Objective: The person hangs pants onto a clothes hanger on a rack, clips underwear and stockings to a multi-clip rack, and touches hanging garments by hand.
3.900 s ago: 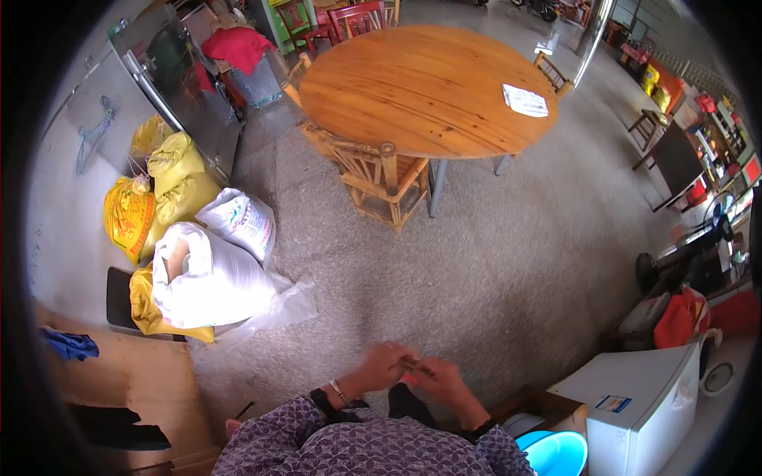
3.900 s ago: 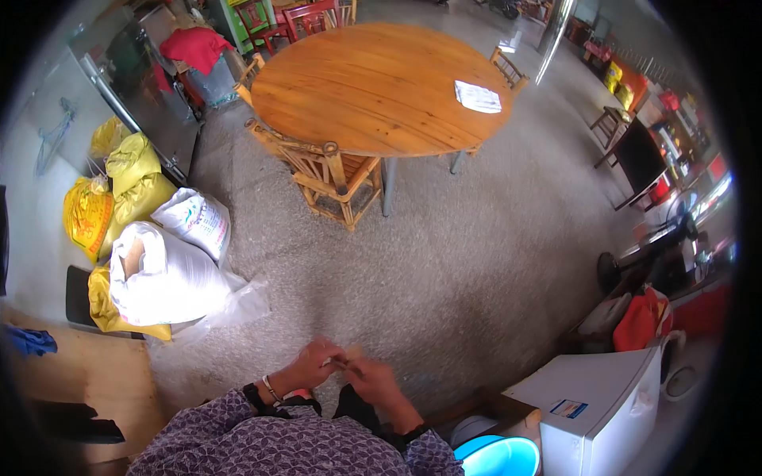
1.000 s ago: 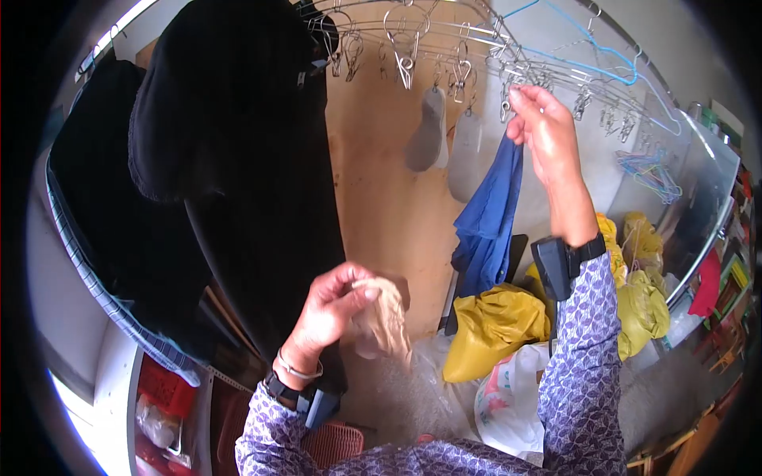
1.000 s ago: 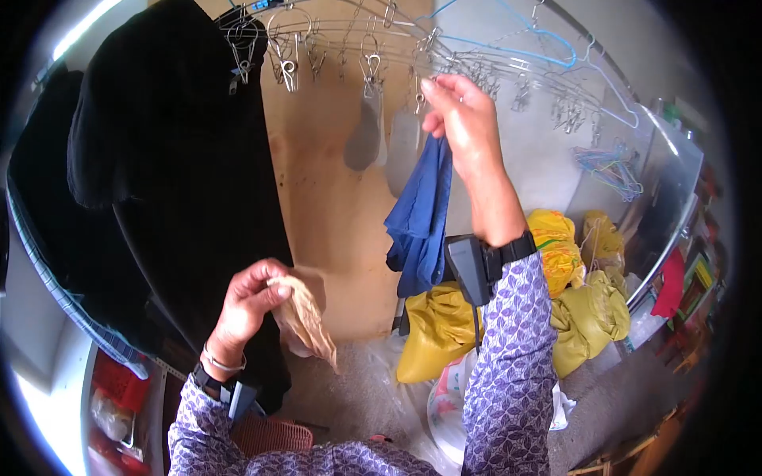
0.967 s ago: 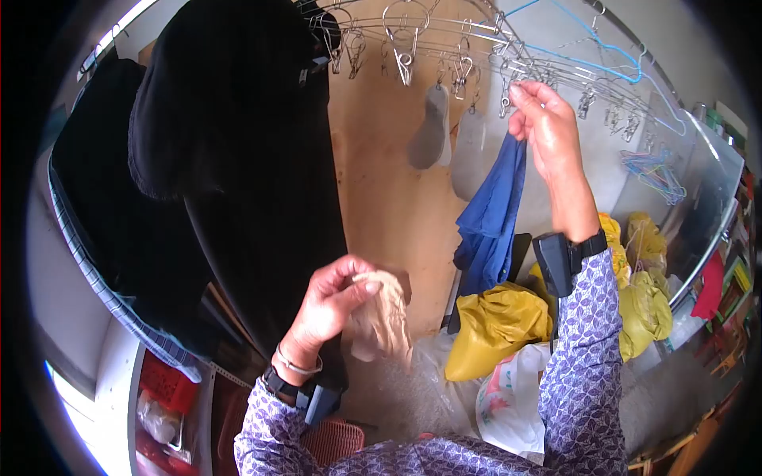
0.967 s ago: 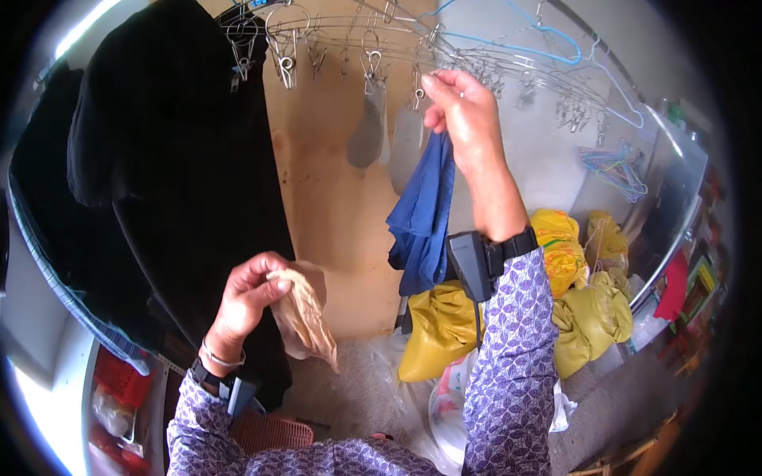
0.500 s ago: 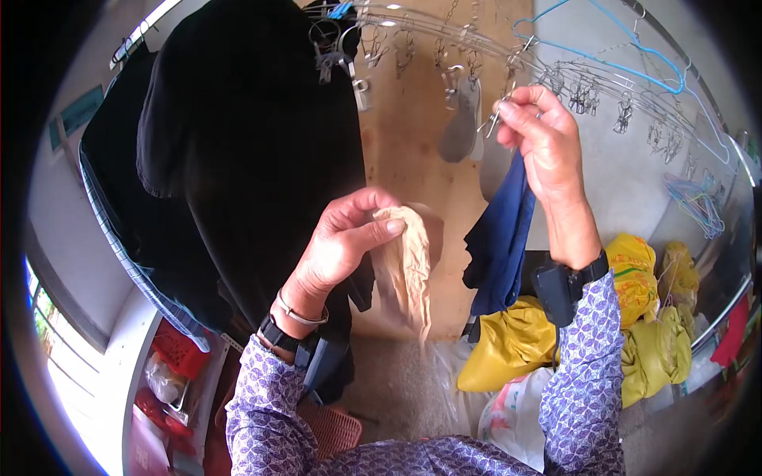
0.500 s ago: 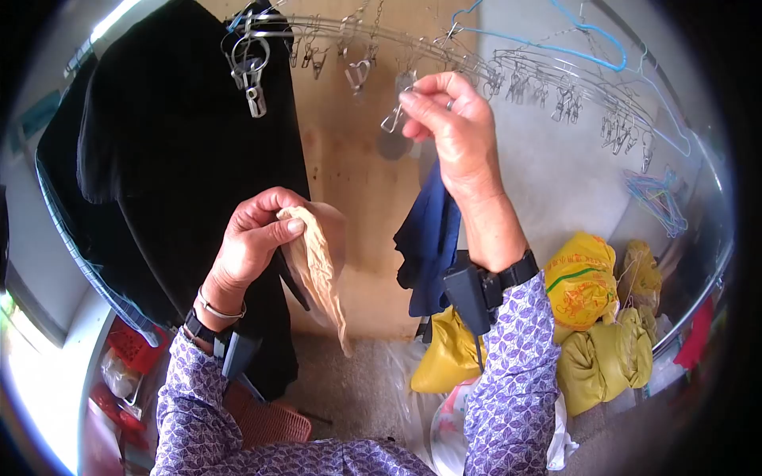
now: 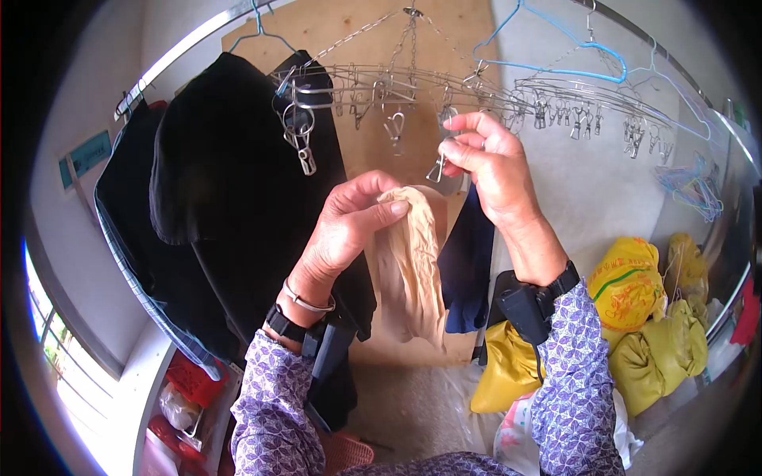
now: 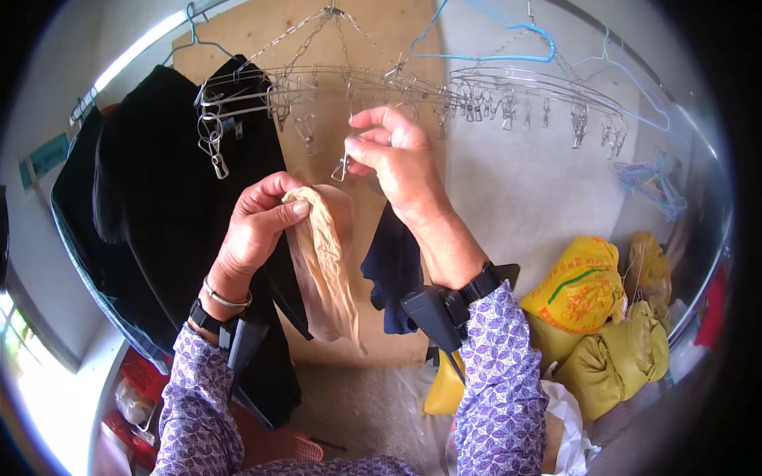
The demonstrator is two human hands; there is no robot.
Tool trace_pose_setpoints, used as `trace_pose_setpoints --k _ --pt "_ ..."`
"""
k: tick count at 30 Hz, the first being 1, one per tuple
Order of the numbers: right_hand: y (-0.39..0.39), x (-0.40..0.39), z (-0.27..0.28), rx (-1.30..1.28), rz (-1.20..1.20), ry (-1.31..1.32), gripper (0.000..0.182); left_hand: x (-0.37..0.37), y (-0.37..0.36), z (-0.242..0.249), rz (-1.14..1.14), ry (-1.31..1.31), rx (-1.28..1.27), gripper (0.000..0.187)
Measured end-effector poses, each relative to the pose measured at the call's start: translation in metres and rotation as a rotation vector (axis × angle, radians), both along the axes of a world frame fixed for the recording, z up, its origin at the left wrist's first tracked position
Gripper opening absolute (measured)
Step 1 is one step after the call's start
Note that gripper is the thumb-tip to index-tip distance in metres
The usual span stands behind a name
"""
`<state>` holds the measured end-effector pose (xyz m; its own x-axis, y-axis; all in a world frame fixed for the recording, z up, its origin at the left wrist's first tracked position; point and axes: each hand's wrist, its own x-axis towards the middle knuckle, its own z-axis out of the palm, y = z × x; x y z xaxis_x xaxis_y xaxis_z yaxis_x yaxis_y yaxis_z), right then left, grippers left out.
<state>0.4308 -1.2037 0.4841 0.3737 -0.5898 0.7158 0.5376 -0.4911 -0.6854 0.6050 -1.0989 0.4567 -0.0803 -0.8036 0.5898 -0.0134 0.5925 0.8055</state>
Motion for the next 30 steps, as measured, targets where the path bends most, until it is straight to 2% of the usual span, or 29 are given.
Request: trace_pose_setpoints --k 9,28,30 --pt "0.009 -0.002 0.004 0.019 0.021 0.025 0.023 -0.005 0.000 0.005 0.058 -0.058 0.014 0.005" --pt "0.000 -0.004 -0.001 0.006 0.024 0.050 0.027 -0.009 -0.009 0.004 0.117 0.023 0.009 0.005" --pt "0.002 -0.005 -0.002 -0.040 -0.129 0.038 0.027 -0.008 -0.011 0.003 0.160 0.027 -0.001 0.006"
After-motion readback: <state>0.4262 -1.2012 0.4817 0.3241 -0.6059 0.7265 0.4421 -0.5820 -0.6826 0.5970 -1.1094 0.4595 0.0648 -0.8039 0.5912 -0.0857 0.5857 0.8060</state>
